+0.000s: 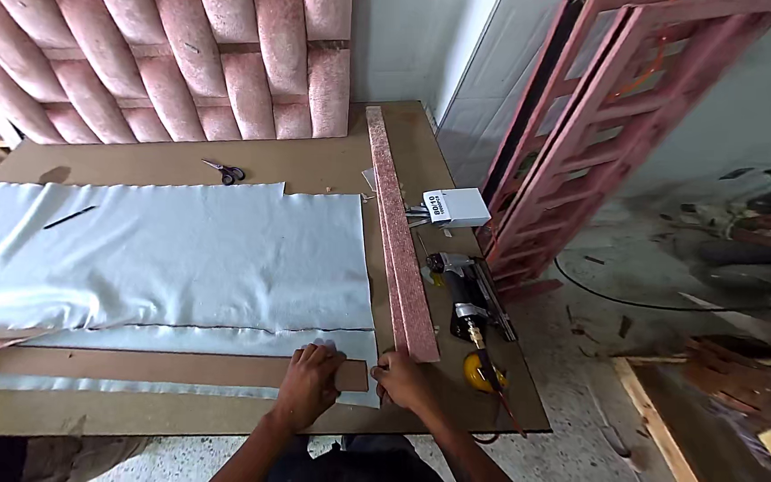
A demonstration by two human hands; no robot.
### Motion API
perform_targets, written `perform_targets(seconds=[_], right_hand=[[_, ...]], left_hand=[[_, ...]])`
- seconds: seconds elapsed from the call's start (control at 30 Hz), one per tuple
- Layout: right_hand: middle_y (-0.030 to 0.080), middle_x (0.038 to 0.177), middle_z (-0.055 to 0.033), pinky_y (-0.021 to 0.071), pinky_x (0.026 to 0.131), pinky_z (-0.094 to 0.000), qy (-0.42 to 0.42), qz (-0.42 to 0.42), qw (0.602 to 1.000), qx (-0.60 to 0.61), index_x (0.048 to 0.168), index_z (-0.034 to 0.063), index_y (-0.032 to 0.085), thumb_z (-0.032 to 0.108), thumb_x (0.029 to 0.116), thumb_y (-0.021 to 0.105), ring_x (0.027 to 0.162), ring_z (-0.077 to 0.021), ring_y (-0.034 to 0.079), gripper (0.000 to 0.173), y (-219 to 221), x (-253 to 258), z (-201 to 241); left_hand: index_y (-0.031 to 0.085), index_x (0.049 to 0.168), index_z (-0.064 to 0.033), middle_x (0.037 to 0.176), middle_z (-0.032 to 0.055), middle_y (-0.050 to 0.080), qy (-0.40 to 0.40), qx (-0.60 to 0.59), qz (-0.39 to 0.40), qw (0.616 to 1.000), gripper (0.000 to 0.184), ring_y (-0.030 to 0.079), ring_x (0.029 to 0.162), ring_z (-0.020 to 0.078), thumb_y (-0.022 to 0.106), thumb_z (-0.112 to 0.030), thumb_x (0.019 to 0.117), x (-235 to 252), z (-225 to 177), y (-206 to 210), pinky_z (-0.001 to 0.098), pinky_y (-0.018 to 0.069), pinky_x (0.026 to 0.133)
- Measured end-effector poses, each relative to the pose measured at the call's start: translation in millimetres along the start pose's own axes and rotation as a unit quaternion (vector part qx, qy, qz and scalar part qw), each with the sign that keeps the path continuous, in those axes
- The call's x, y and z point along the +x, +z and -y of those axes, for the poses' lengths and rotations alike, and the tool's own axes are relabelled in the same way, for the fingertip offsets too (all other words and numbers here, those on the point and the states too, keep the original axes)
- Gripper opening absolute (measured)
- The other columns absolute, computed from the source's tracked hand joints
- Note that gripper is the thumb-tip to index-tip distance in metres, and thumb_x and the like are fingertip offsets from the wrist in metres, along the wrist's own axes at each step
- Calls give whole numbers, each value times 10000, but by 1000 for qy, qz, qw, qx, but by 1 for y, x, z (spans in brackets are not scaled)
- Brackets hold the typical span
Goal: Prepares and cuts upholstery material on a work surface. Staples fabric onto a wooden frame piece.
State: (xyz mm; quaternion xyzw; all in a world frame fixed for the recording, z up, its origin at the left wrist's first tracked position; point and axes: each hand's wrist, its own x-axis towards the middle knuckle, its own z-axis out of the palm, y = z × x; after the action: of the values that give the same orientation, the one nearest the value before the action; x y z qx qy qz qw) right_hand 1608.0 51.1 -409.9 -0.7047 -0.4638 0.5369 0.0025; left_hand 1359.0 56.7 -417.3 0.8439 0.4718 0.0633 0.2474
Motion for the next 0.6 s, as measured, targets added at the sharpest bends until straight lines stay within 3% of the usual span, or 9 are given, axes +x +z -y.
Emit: perform_targets(seconds=[0.23, 0.37, 0.43, 0.5, 0.6], right_hand=[[752, 789, -33, 541, 525, -335, -49, 95, 994, -18, 997, 63, 698, 369, 1009, 632, 527, -156, 640, 312, -18, 11, -3], [747, 779, -25, 526, 500, -326, -50, 104, 993, -11, 966, 72, 703, 363, 1011, 628, 501, -152, 618, 304, -18, 13, -6], [751, 781, -24, 527, 501, -329, -50, 100, 994, -8, 953, 72, 704, 363, 1011, 627, 500, -152, 620, 307, -17, 15, -5], [754, 791, -24, 535, 512, -337, -45, 103, 994, -18, 954, 73, 705, 383, 1013, 621, 511, -156, 629, 327, -19, 15, -1], [728, 753, -31, 534, 524, -353, -42, 108, 992, -55, 942, 80, 704, 392, 1017, 602, 521, -162, 622, 336, -19, 16, 2]], left_hand=[[680, 1319, -336, 1273, -59, 670, -26, 1, -51, 998, 496, 574, 1257, 194, 738, -369, 828, -5, -4, 6, 497, 416, 1116], [693, 1289, -354, 1353, -51, 644, -67, 11, -94, 993, 473, 539, 1323, 226, 740, -410, 821, -6, -9, 12, 553, 392, 1121], [689, 1290, -362, 1321, -14, 633, -108, -2, -121, 987, 525, 558, 1244, 240, 743, -551, 804, -9, -16, 13, 545, 443, 1019], [707, 1267, -317, 1178, 19, 652, -150, -53, -142, 977, 597, 598, 1098, 227, 743, -661, 779, -8, -24, 19, 479, 500, 914], [733, 1224, -279, 1110, 27, 681, -206, -105, -154, 961, 546, 631, 1069, 224, 756, -625, 803, 2, -28, 39, 461, 513, 956]])
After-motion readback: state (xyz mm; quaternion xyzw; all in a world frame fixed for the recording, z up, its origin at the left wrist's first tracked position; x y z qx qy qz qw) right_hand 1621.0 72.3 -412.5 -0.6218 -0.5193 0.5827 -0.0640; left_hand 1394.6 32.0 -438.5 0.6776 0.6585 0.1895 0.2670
